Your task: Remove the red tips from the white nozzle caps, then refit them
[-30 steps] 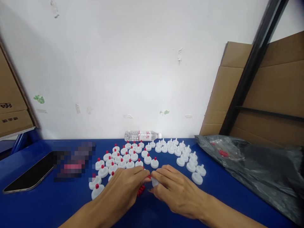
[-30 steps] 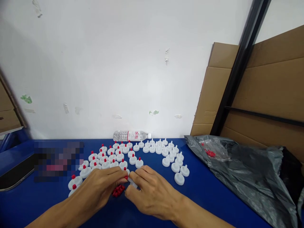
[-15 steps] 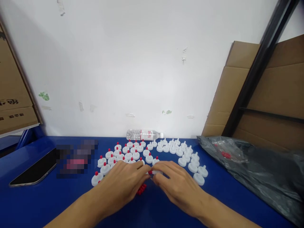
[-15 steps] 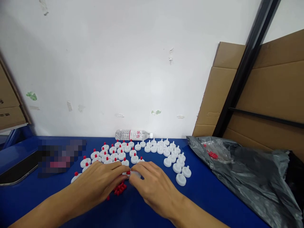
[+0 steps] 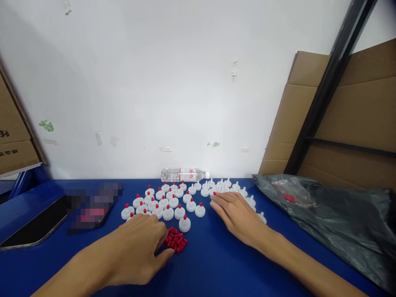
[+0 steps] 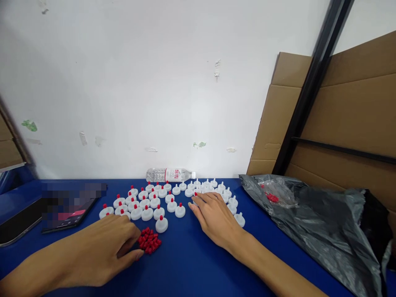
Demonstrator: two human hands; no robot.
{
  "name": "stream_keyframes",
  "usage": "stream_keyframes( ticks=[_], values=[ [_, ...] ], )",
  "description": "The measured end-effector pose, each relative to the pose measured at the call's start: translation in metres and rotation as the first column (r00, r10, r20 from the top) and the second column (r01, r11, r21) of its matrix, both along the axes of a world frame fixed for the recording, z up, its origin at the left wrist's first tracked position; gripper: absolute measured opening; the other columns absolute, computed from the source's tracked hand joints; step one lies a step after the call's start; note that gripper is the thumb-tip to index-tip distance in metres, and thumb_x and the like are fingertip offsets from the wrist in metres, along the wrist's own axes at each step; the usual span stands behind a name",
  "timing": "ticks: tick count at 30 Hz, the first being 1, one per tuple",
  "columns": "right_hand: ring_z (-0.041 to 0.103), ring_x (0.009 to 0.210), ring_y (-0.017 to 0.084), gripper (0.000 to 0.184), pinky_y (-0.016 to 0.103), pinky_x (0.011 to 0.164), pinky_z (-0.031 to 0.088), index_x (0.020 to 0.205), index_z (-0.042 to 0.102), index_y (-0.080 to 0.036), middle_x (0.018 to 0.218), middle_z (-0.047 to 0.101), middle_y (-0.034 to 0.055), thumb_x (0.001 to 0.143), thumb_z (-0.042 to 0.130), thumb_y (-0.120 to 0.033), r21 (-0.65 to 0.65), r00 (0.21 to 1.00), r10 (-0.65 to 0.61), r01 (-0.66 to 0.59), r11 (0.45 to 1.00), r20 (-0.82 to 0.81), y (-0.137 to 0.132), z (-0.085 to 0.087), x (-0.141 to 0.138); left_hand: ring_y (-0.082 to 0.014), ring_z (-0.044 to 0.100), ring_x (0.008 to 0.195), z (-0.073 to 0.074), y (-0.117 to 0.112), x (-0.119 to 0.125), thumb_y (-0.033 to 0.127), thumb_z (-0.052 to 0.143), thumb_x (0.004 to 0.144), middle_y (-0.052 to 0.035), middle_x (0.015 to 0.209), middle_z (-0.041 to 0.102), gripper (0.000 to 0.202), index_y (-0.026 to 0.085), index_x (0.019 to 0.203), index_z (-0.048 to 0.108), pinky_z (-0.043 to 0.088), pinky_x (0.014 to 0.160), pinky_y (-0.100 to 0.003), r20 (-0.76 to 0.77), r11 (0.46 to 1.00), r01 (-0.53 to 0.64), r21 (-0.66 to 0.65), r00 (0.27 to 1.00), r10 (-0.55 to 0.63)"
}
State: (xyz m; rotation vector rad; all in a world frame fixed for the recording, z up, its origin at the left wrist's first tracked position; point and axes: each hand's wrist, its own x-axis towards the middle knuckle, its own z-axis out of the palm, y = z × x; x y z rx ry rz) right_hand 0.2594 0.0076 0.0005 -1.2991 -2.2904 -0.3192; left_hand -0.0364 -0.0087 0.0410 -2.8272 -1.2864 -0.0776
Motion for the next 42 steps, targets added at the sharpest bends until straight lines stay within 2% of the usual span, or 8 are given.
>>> stream_keyframes(
  ticks=[4, 10, 16, 23, 30, 33, 37, 42],
  values=[
    [0.064, 0.117, 0.023, 0.033, 0.05, 0.11, 0.039, 0.128, 0.062, -0.022, 0.127, 0.07, 0.0077, 0.108, 0.037, -0.028, -0.086, 0.999, 0.04, -0.04, 0.995, -0.009, -0.002, 0.002, -0.002, -0.0188, 0.05, 0.052, -0.002, -0.003, 0.004, 0.041, 0.056, 0.088, -0.0038, 0.059, 0.056, 0.036, 0.021, 0.058, 0.053, 0.027, 0.051, -0.029, 0.028, 0.999, 0.015, -0.03, 1.0, -0.014],
    [0.065, 0.095, 0.026, 0.035, 0.049, 0.093, 0.048, 0.092, 0.07, -0.018, 0.092, 0.07, 0.0085, 0.107, 0.04, -0.03, 0.013, 0.992, -0.125, 0.125, 0.992, 0.014, -0.002, 0.004, -0.004, -0.0194, 0.049, 0.049, -0.007, -0.005, 0.007, 0.03, 0.056, 0.082, -0.0048, 0.056, 0.056, 0.033, 0.021, 0.053, 0.043, 0.023, 0.049, -0.03, -0.008, 1.0, 0.025, 0.007, 1.0, -0.025],
    [0.049, 0.132, 0.035, 0.028, 0.059, 0.109, 0.036, 0.122, 0.069, -0.025, 0.129, 0.064, 0.012, 0.103, 0.048, -0.029, 0.172, 0.985, -0.12, 0.098, 0.98, 0.123, 0.002, 0.001, 0.001, -0.0163, 0.04, 0.046, -0.004, 0.0, 0.001, 0.017, 0.053, 0.075, 0.0001, 0.048, 0.047, 0.029, 0.021, 0.054, 0.033, 0.021, 0.047, -0.03, 0.038, 0.991, 0.089, -0.1, 0.996, -0.086],
    [0.065, 0.078, 0.028, 0.036, 0.056, 0.096, 0.041, 0.078, 0.072, -0.018, 0.067, 0.068, 0.0085, 0.102, 0.048, -0.03, 0.16, 0.922, -0.329, 0.3, 0.941, 0.205, 0.002, 0.024, 0.026, -0.0117, 0.016, 0.044, 0.015, -0.003, 0.009, 0.01, 0.051, 0.072, 0.005, 0.047, 0.028, 0.032, 0.019, 0.055, 0.026, 0.016, 0.045, -0.031, 0.152, 0.983, 0.113, -0.143, 0.984, -0.091],
    [0.064, 0.067, 0.023, 0.037, 0.055, 0.101, 0.04, 0.066, 0.066, -0.02, 0.06, 0.065, 0.0042, 0.1, 0.055, -0.032, 0.064, 0.957, -0.171, 0.16, 0.985, 0.236, -0.001, 0.014, 0.02, -0.0117, 0.034, 0.049, 0.01, 0.005, 0.02, 0.016, 0.046, 0.088, 0.0039, 0.056, 0.048, 0.026, 0.019, 0.062, 0.044, 0.026, 0.054, -0.029, 0.166, 0.986, 0.158, -0.051, 0.975, -0.148],
    [0.067, 0.074, 0.023, 0.027, 0.052, 0.101, 0.041, 0.081, 0.072, -0.02, 0.069, 0.07, 0.0039, 0.096, 0.064, -0.041, 0.003, 0.976, -0.081, 0.082, 0.997, 0.201, -0.006, 0.019, 0.012, -0.0144, 0.048, 0.056, 0.0, 0.007, 0.023, 0.021, 0.04, 0.098, 0.0005, 0.069, 0.06, 0.027, 0.02, 0.074, 0.053, 0.027, 0.057, -0.029, 0.167, 0.989, 0.137, 0.056, 0.975, -0.144],
    [0.069, 0.082, 0.028, 0.04, 0.056, 0.101, 0.039, 0.093, 0.075, -0.019, 0.073, 0.072, 0.0063, 0.087, 0.07, -0.058, 0.014, 0.967, -0.107, 0.107, 0.994, 0.232, -0.007, 0.019, 0.014, -0.0165, 0.056, 0.061, -0.013, 0.01, 0.026, 0.023, 0.039, 0.102, -0.0023, 0.082, 0.066, 0.024, 0.02, 0.091, 0.061, 0.026, 0.055, -0.029, 0.171, 0.982, 0.126, 0.139, 0.974, -0.149],
    [0.069, 0.079, 0.026, 0.022, 0.05, 0.096, 0.044, 0.083, 0.071, -0.019, 0.075, 0.072, 0.0062, 0.089, 0.074, -0.04, 0.02, 0.948, -0.093, 0.091, 0.996, 0.305, -0.004, 0.015, 0.016, -0.0186, 0.065, 0.073, -0.021, 0.014, 0.026, 0.023, 0.043, 0.105, -0.0025, 0.091, 0.069, 0.023, 0.023, 0.107, 0.066, 0.03, 0.056, -0.027, 0.204, 0.977, 0.118, 0.178, 0.967, -0.154]
  ],
)
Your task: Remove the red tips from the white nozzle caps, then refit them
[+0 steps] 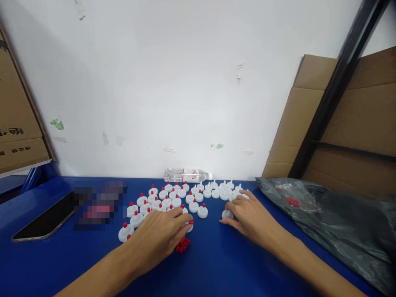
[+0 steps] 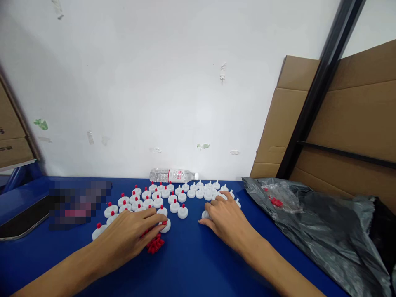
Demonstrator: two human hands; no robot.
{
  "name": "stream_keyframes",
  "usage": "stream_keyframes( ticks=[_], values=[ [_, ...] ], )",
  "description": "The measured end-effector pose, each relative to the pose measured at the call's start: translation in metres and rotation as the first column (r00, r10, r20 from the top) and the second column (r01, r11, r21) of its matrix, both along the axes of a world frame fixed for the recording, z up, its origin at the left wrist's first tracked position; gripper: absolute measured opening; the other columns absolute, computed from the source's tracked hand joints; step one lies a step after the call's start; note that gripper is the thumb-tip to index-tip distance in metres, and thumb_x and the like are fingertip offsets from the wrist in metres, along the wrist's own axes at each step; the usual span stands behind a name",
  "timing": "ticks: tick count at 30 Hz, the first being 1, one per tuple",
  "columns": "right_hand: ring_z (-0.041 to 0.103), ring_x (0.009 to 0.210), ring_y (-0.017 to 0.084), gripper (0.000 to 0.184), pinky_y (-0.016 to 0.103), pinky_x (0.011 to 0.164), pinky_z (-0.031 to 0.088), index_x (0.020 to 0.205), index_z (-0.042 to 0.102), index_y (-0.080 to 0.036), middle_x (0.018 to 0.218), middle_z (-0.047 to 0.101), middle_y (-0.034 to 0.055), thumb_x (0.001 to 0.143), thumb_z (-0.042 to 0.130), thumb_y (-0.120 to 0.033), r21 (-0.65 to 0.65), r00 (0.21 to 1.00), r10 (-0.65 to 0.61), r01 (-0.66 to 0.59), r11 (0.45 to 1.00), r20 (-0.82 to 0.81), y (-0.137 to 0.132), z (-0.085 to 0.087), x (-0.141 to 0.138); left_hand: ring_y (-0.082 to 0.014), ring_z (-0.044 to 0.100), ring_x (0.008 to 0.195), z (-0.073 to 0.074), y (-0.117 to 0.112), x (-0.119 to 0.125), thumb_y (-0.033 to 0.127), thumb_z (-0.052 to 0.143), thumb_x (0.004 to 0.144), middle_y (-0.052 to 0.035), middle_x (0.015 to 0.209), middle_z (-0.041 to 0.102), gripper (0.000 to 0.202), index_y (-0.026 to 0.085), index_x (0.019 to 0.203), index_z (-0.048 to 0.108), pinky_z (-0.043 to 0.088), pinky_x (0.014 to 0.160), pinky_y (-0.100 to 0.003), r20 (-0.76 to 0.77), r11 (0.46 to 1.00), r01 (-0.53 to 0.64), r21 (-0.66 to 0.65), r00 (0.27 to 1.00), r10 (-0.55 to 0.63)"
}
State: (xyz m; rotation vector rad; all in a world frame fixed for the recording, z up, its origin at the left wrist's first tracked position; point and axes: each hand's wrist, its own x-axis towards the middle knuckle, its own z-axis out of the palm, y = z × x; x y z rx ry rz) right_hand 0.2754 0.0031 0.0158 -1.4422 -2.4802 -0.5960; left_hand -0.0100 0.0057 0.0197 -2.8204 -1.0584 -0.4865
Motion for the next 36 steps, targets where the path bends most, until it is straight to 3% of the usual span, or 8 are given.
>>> stream_keyframes(
  ticks=[7, 10, 14, 24, 31, 36],
  values=[
    [0.069, 0.087, 0.023, 0.024, 0.035, 0.074, 0.053, 0.121, 0.059, -0.021, 0.104, 0.07, 0.0072, 0.098, 0.059, -0.028, 0.094, 0.959, 0.2, -0.184, 0.978, -0.2, -0.018, 0.003, -0.022, -0.0206, 0.065, 0.07, 0.0, -0.001, 0.001, 0.025, 0.037, 0.107, -0.0026, 0.086, 0.068, 0.029, 0.02, 0.1, 0.064, 0.03, 0.055, -0.028, -0.01, 1.0, -0.013, 0.022, 1.0, 0.013],
    [0.067, 0.083, 0.02, 0.025, 0.031, 0.067, 0.052, 0.123, 0.059, -0.021, 0.103, 0.068, 0.0068, 0.099, 0.055, -0.03, 0.16, 0.922, 0.314, -0.283, 0.946, -0.227, -0.026, 0.002, -0.032, -0.0193, 0.062, 0.066, -0.003, -0.002, 0.002, 0.025, 0.034, 0.108, -0.0022, 0.083, 0.067, 0.03, 0.02, 0.095, 0.061, 0.029, 0.054, -0.028, -0.016, 0.999, 0.025, 0.044, 1.0, -0.024],
    [0.066, 0.08, 0.019, 0.028, 0.029, 0.059, 0.049, 0.122, 0.06, -0.019, 0.097, 0.067, 0.0064, 0.101, 0.055, -0.036, 0.168, 0.913, 0.358, -0.328, 0.93, -0.198, -0.031, -0.001, -0.039, -0.0189, 0.062, 0.064, -0.007, -0.004, 0.004, 0.025, 0.034, 0.109, -0.0016, 0.083, 0.067, 0.027, 0.021, 0.098, 0.058, 0.027, 0.053, -0.028, -0.008, 0.997, 0.055, 0.051, 0.998, -0.055],
    [0.065, 0.076, 0.018, 0.031, 0.029, 0.057, 0.048, 0.123, 0.061, -0.019, 0.095, 0.067, 0.0055, 0.101, 0.055, -0.04, 0.233, 0.893, 0.378, -0.325, 0.917, -0.243, -0.031, -0.006, -0.038, -0.0204, 0.067, 0.066, -0.009, -0.01, 0.006, 0.028, 0.034, 0.109, -0.0011, 0.086, 0.07, 0.026, 0.022, 0.103, 0.058, 0.032, 0.053, -0.029, 0.029, 0.996, 0.072, 0.056, 0.997, -0.073],
    [0.066, 0.076, 0.018, 0.038, 0.028, 0.058, 0.05, 0.117, 0.064, -0.019, 0.094, 0.067, 0.0069, 0.101, 0.05, -0.051, 0.195, 0.884, 0.408, -0.368, 0.909, -0.229, -0.031, 0.0, -0.039, -0.02, 0.067, 0.07, -0.004, -0.018, 0.01, 0.025, 0.034, 0.109, -0.0005, 0.088, 0.069, 0.024, 0.022, 0.106, 0.057, 0.033, 0.056, -0.029, 0.062, 0.997, 0.062, -0.045, 0.996, -0.059],
    [0.07, 0.087, 0.02, 0.041, 0.034, 0.077, 0.056, 0.123, 0.061, -0.018, 0.103, 0.073, 0.0085, 0.1, 0.05, -0.05, 0.174, 0.845, 0.452, -0.418, 0.892, -0.286, -0.029, -0.003, -0.04, -0.0184, 0.061, 0.064, -0.001, -0.021, 0.01, 0.022, 0.034, 0.107, -0.0012, 0.086, 0.067, 0.024, 0.021, 0.098, 0.056, 0.03, 0.055, -0.029, 0.045, 0.995, 0.065, -0.07, 0.997, -0.062]
  ],
)
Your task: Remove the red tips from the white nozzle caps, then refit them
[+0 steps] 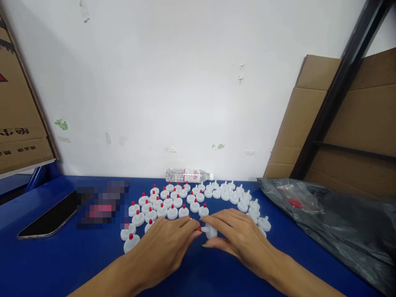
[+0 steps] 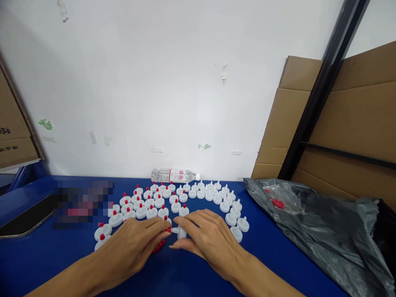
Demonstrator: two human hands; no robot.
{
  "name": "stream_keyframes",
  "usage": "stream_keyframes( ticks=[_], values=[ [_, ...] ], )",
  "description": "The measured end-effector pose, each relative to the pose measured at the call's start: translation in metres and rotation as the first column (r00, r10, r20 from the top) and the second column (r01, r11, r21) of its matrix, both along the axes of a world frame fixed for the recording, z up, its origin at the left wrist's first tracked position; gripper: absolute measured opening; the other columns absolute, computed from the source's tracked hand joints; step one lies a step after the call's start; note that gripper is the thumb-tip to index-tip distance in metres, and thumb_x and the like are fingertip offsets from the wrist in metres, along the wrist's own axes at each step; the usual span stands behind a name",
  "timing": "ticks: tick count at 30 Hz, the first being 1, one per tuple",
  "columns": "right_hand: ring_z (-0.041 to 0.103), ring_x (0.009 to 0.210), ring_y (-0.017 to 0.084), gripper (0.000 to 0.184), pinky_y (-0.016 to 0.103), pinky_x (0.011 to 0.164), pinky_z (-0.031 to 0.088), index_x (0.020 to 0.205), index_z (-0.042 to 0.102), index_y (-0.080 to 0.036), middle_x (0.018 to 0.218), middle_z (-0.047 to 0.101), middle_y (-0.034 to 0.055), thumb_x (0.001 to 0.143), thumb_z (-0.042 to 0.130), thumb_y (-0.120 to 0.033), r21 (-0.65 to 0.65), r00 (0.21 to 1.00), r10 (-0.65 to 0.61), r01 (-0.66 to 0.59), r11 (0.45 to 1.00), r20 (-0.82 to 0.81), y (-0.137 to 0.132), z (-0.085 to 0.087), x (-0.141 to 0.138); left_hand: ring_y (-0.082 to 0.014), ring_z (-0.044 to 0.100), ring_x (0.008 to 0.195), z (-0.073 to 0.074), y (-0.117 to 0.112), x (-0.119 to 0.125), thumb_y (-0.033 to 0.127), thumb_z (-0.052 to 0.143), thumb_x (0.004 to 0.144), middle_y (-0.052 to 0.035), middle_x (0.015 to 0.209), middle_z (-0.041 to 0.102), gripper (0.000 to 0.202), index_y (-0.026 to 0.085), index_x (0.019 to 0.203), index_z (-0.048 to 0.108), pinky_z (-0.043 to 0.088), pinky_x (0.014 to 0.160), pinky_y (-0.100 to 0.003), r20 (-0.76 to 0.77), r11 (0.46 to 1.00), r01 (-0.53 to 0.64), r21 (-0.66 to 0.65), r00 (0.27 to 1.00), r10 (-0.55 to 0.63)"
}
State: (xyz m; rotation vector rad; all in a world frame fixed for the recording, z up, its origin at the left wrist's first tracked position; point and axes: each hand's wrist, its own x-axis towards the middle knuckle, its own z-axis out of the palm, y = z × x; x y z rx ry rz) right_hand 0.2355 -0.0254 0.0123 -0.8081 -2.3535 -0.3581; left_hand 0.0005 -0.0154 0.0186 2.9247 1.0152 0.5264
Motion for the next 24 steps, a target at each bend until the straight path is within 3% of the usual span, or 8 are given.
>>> stream_keyframes(
  ticks=[4, 11, 16, 20, 24],
  values=[
    [0.071, 0.089, 0.02, 0.04, 0.038, 0.091, 0.054, 0.129, 0.056, -0.012, 0.102, 0.075, 0.0091, 0.101, 0.054, -0.04, 0.089, 0.994, 0.102, -0.098, 0.991, -0.042, -0.001, -0.004, -0.002, -0.0163, 0.054, 0.059, -0.002, -0.002, -0.002, 0.019, 0.033, 0.104, -0.0013, 0.083, 0.065, 0.024, 0.021, 0.092, 0.054, 0.029, 0.053, -0.029, 0.042, 0.998, 0.034, -0.058, 0.999, -0.032],
    [0.072, 0.087, 0.021, 0.035, 0.037, 0.09, 0.056, 0.124, 0.058, -0.007, 0.097, 0.076, 0.0096, 0.101, 0.056, -0.034, 0.184, 0.995, 0.101, -0.095, 0.978, -0.026, -0.009, -0.001, -0.009, -0.014, 0.05, 0.06, -0.006, -0.005, -0.001, 0.021, 0.031, 0.105, 0.0015, 0.075, 0.059, 0.026, 0.021, 0.086, 0.049, 0.033, 0.058, -0.029, 0.213, 0.985, 0.103, -0.136, 0.974, -0.072],
    [0.072, 0.084, 0.018, 0.035, 0.035, 0.095, 0.054, 0.125, 0.059, -0.006, 0.095, 0.077, 0.0096, 0.102, 0.056, -0.032, 0.203, 0.991, 0.126, -0.113, 0.973, -0.048, -0.011, -0.003, -0.01, -0.015, 0.053, 0.063, -0.004, -0.011, 0.0, 0.026, 0.029, 0.106, 0.0008, 0.073, 0.059, 0.033, 0.021, 0.082, 0.05, 0.036, 0.064, -0.03, 0.253, 0.979, 0.095, -0.18, 0.966, -0.047],
    [0.072, 0.08, 0.018, 0.031, 0.034, 0.094, 0.054, 0.123, 0.059, -0.008, 0.091, 0.076, 0.0079, 0.102, 0.056, -0.031, 0.175, 0.989, 0.147, -0.141, 0.974, -0.025, -0.012, -0.003, -0.012, -0.0156, 0.053, 0.065, -0.004, -0.011, 0.001, 0.03, 0.028, 0.107, 0.0002, 0.073, 0.059, 0.036, 0.02, 0.08, 0.051, 0.037, 0.066, -0.031, 0.231, 0.972, 0.069, -0.225, 0.973, -0.016],
    [0.071, 0.086, 0.018, 0.02, 0.038, 0.098, 0.051, 0.117, 0.062, -0.016, 0.096, 0.075, 0.0071, 0.103, 0.055, -0.027, 0.041, 0.991, 0.111, -0.108, 0.993, -0.076, -0.008, -0.002, -0.014, -0.0155, 0.053, 0.064, -0.002, -0.006, 0.004, 0.032, 0.032, 0.107, 0.0008, 0.073, 0.06, 0.035, 0.021, 0.081, 0.051, 0.036, 0.062, -0.03, 0.235, 0.973, 0.043, -0.228, 0.972, 0.012]
  ],
)
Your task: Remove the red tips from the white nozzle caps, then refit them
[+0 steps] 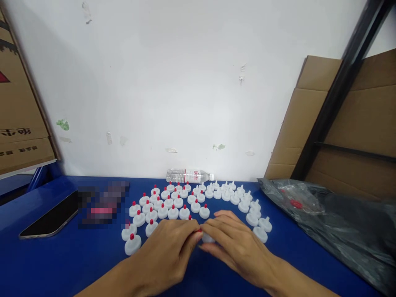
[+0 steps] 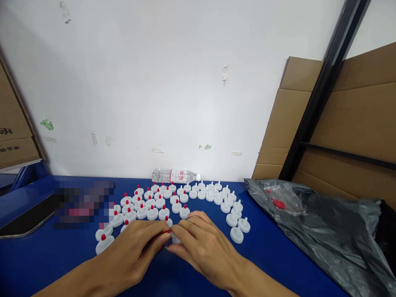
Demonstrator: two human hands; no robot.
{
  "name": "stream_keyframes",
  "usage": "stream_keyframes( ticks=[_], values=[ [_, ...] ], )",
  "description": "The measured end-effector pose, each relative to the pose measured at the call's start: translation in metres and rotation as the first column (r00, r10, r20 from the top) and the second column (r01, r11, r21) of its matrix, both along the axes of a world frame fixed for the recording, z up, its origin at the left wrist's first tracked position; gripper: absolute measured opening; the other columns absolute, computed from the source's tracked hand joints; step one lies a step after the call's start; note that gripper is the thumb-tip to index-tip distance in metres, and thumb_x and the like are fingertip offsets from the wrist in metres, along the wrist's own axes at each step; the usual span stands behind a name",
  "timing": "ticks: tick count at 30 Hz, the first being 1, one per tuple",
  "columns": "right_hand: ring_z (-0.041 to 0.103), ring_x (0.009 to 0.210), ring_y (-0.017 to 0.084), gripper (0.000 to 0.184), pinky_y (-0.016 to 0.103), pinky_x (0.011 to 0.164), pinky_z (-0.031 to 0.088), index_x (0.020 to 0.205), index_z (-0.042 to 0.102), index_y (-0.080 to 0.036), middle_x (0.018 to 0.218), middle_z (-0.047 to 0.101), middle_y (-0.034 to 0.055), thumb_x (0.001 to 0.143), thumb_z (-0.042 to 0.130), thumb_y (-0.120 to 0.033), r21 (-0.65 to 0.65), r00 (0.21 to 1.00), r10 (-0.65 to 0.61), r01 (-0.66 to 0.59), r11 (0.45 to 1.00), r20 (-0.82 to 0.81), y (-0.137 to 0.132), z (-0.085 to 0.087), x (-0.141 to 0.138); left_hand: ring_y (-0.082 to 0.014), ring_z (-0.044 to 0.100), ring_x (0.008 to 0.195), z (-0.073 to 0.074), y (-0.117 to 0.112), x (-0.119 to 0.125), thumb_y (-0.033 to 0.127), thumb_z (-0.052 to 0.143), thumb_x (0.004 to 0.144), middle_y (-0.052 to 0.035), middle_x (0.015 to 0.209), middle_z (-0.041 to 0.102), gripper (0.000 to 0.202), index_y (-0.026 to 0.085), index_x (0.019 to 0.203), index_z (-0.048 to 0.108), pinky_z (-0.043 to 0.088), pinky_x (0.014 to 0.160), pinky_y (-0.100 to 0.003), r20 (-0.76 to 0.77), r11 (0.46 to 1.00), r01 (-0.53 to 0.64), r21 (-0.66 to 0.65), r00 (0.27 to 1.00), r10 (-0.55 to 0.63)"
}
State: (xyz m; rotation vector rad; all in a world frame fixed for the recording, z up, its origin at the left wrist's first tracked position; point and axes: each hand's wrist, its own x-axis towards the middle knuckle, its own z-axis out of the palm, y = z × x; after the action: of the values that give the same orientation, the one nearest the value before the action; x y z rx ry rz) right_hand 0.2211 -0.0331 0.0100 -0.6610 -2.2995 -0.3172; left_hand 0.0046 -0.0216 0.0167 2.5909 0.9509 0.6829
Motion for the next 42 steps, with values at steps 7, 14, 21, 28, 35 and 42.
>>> stream_keyframes(
  ticks=[7, 14, 21, 28, 35, 42],
  values=[
    [0.069, 0.1, 0.021, 0.012, 0.05, 0.111, 0.038, 0.11, 0.061, -0.026, 0.107, 0.073, 0.0022, 0.1, 0.059, -0.031, -0.324, 0.96, -0.242, 0.188, 0.927, -0.137, 0.024, -0.002, 0.018, -0.0171, 0.065, 0.079, 0.001, 0.0, -0.002, 0.024, 0.033, 0.106, -0.0015, 0.092, 0.069, 0.026, 0.025, 0.117, 0.057, 0.045, 0.071, -0.03, 0.115, 0.992, -0.048, 0.119, 0.993, 0.034],
    [0.067, 0.098, 0.02, 0.016, 0.035, 0.087, 0.053, 0.104, 0.067, -0.025, 0.108, 0.07, 0.0037, 0.101, 0.054, -0.034, -0.479, 0.918, -0.382, 0.287, 0.83, -0.111, 0.046, -0.012, 0.036, -0.0175, 0.065, 0.067, 0.007, 0.006, -0.009, 0.018, 0.035, 0.1, -0.0041, 0.083, 0.069, 0.026, 0.019, 0.102, 0.062, 0.046, 0.061, -0.029, 0.027, 0.939, -0.116, 0.323, 0.993, 0.114],
    [0.068, 0.079, 0.02, 0.023, 0.034, 0.076, 0.054, 0.115, 0.07, -0.023, 0.089, 0.071, 0.0034, 0.1, 0.055, -0.033, -0.48, 0.909, -0.417, 0.356, 0.802, -0.022, 0.051, -0.023, 0.036, -0.0164, 0.064, 0.065, 0.009, 0.006, -0.01, 0.018, 0.036, 0.1, -0.0041, 0.076, 0.067, 0.027, 0.019, 0.092, 0.063, 0.05, 0.061, -0.028, 0.065, 0.906, -0.134, 0.402, 0.991, 0.117],
    [0.071, 0.093, 0.022, 0.032, 0.039, 0.087, 0.054, 0.126, 0.067, -0.022, 0.105, 0.075, 0.0067, 0.1, 0.052, -0.033, -0.498, 0.919, -0.393, 0.349, 0.794, 0.016, 0.046, -0.02, 0.033, -0.0162, 0.064, 0.065, 0.01, 0.007, -0.011, 0.016, 0.037, 0.099, -0.004, 0.076, 0.066, 0.026, 0.018, 0.091, 0.062, 0.049, 0.061, -0.028, 0.064, 0.909, -0.123, 0.399, 0.992, 0.106],
    [0.068, 0.107, 0.022, 0.031, 0.039, 0.096, 0.053, 0.127, 0.065, -0.022, 0.114, 0.073, 0.0071, 0.101, 0.049, -0.027, -0.479, 0.956, -0.292, 0.275, 0.834, 0.04, 0.04, -0.021, 0.028, -0.0162, 0.063, 0.063, 0.009, 0.008, -0.011, 0.016, 0.036, 0.098, -0.0031, 0.076, 0.067, 0.025, 0.019, 0.099, 0.061, 0.043, 0.057, -0.028, 0.045, 0.904, -0.128, 0.408, 0.992, 0.121],
    [0.062, 0.12, 0.029, 0.033, 0.052, 0.103, 0.049, 0.13, 0.064, -0.02, 0.127, 0.068, 0.0134, 0.102, 0.048, -0.027, -0.209, 0.89, -0.446, 0.455, 0.866, 0.092, 0.047, -0.018, 0.042, -0.0159, 0.058, 0.058, 0.012, 0.013, -0.013, 0.018, 0.034, 0.1, -0.0017, 0.076, 0.065, 0.026, 0.019, 0.094, 0.06, 0.032, 0.053, -0.03, -0.027, 0.92, -0.14, 0.366, 0.987, 0.161]
  ],
)
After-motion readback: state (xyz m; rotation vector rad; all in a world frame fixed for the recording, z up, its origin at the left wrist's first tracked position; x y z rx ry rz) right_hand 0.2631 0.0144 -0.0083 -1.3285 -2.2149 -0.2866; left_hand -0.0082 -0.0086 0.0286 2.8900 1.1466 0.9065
